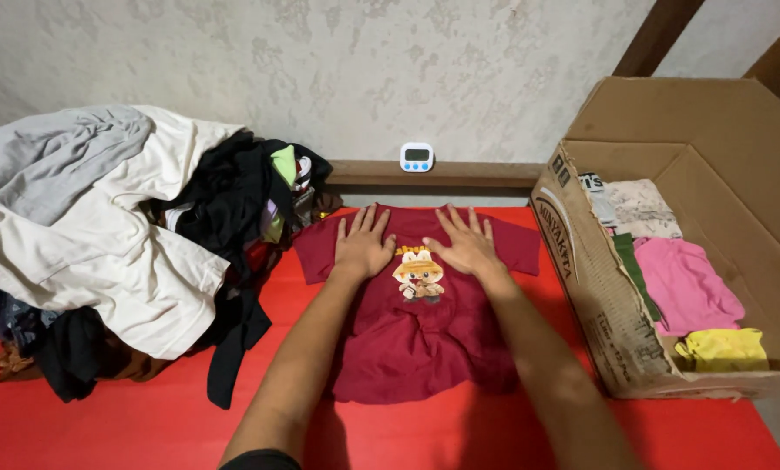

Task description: The recorder folds a maroon t-shirt on a red surface next to a pile of laundry.

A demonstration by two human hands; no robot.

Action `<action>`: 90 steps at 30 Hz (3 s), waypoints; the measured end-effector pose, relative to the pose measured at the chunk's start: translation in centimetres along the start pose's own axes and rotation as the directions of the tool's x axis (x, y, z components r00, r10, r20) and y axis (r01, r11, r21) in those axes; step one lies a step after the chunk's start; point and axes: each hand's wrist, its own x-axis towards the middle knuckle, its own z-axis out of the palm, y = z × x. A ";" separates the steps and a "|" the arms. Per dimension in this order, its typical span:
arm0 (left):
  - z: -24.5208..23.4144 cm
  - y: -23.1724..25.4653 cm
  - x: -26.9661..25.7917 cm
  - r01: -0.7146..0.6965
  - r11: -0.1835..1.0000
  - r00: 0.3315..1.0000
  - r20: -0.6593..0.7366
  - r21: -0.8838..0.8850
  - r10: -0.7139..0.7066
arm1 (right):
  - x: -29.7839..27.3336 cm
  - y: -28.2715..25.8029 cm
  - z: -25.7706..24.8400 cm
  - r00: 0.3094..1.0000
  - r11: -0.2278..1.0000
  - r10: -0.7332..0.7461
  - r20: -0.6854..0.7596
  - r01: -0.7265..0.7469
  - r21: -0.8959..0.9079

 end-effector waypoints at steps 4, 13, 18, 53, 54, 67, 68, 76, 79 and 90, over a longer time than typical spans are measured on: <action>0.2 -0.1 0.5 0.003 1.000 1.000 0.012 0.008 -0.003 | 0.9 2.7 1.7 0.997 0.998 -0.050 -0.052 0.051 0.026; 0.9 -0.4 0.7 -0.010 1.000 0.999 -0.042 0.023 0.011 | 2.9 7.9 4.3 0.924 0.962 -0.143 -0.355 0.214 0.170; 0.5 -0.3 0.2 0.005 1.000 1.000 -0.013 0.016 -0.004 | 2.1 4.1 1.1 1.000 1.000 0.028 -0.012 -0.029 -0.003; -3.6 -1.7 -24.9 -0.031 0.981 0.961 -0.275 -0.189 -0.022 | -24.3 3.6 -1.1 0.955 0.965 0.252 -0.155 -0.236 0.119; -3.6 -1.5 -25.2 -0.074 0.981 0.965 -0.263 -0.181 0.024 | -24.3 3.6 -1.4 0.963 0.956 0.269 0.010 -0.269 0.114; -1.6 -1.1 -24.8 -0.215 0.640 0.932 -0.351 -0.737 -0.091 | -20.0 8.6 6.6 0.995 0.207 -0.079 0.063 -0.045 0.977; -1.2 -1.3 -24.5 -0.226 0.621 0.927 -0.362 -0.751 -0.101 | -20.8 7.7 5.2 0.981 0.349 -0.178 0.077 -0.010 0.937; -1.3 -2.3 -24.1 -0.218 0.506 0.935 -0.328 -0.835 -0.138 | -22.7 6.8 3.0 0.979 0.010 -0.200 0.050 -0.049 0.999; -1.4 -2.9 -23.9 -0.206 0.500 0.938 -0.316 -0.841 -0.145 | -24.1 6.0 1.1 0.911 0.316 -0.413 0.008 0.135 0.939; -1.8 -4.5 -23.3 -0.189 0.498 0.946 -0.293 -0.847 -0.141 | -24.8 5.4 1.0 0.940 0.715 -0.263 0.218 0.038 0.698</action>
